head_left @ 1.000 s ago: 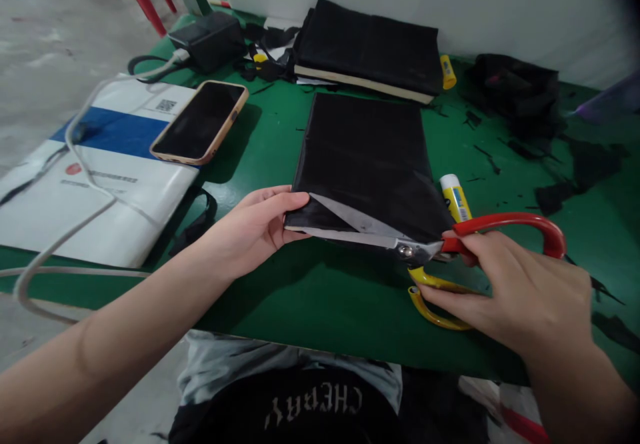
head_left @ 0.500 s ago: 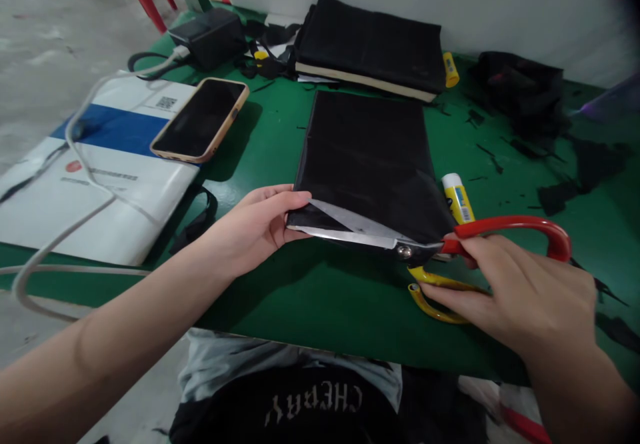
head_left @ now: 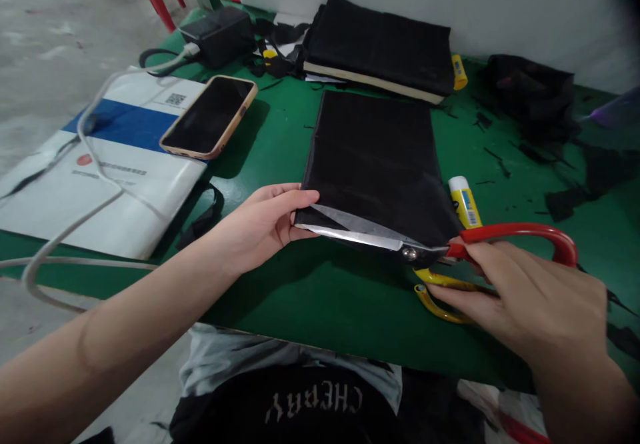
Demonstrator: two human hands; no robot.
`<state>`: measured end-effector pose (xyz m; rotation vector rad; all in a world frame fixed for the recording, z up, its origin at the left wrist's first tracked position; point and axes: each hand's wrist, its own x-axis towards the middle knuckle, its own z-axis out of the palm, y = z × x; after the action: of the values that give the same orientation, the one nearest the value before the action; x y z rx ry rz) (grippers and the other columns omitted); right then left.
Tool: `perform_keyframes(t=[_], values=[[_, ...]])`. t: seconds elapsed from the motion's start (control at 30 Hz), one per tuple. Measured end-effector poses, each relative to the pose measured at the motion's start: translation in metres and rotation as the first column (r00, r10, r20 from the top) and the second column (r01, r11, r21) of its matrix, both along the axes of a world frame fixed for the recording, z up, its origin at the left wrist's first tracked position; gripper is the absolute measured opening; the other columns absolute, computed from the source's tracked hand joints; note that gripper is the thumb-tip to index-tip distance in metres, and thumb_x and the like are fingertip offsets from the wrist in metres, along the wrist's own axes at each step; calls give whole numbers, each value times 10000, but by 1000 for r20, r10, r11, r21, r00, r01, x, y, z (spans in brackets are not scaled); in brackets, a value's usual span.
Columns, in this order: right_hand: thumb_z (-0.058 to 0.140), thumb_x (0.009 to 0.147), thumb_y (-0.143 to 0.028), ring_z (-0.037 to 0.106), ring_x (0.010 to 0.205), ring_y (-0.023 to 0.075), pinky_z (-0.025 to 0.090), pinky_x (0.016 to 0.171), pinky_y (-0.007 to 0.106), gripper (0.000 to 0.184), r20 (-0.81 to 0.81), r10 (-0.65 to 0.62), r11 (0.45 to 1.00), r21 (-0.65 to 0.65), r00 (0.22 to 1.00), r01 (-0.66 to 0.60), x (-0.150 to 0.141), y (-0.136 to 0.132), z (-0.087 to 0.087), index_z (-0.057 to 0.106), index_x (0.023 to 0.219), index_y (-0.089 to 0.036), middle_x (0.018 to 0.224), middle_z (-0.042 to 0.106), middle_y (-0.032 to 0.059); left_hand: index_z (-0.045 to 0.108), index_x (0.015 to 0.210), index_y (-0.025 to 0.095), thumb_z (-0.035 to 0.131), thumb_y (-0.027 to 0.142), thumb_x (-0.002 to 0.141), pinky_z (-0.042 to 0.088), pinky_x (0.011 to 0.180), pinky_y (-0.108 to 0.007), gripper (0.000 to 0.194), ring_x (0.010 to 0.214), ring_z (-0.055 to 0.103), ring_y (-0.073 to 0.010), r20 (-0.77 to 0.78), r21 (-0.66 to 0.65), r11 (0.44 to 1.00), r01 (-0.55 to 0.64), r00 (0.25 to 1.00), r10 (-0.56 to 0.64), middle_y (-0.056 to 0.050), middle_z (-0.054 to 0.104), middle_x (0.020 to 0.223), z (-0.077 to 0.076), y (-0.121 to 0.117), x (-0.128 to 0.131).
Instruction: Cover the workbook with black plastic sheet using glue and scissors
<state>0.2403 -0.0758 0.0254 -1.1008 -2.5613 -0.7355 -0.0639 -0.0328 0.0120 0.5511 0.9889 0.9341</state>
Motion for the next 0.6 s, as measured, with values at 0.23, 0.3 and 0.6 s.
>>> perform_keyframes(t=[0.23,0.3,0.6], values=[[628,836,-456,596,580,165,328,485,287,339,10,5,1000,-1,1000,-5,0,2,0,675,888,-124,673,657,50,672,746,127,668,164,767,579,576,-184,42,656,666,-120,-31,-10,1000,-8,999,8,-18,686,723,0,0,0],[653,815,-457,596,579,159,324,480,283,331,5,19,1000,4,1000,-19,1,2,-1,675,892,-135,673,654,40,678,763,126,667,170,771,577,578,-177,46,649,665,-114,-28,2,1000,-4,1000,5,-17,689,726,-1,0,0],[581,861,-467,589,552,157,305,467,281,317,15,-29,999,-27,999,30,1,1,-1,703,833,-175,644,648,37,693,806,126,619,154,811,597,616,-191,79,708,695,-129,-18,13,1000,26,1000,-26,-29,721,788,1,0,-1]])
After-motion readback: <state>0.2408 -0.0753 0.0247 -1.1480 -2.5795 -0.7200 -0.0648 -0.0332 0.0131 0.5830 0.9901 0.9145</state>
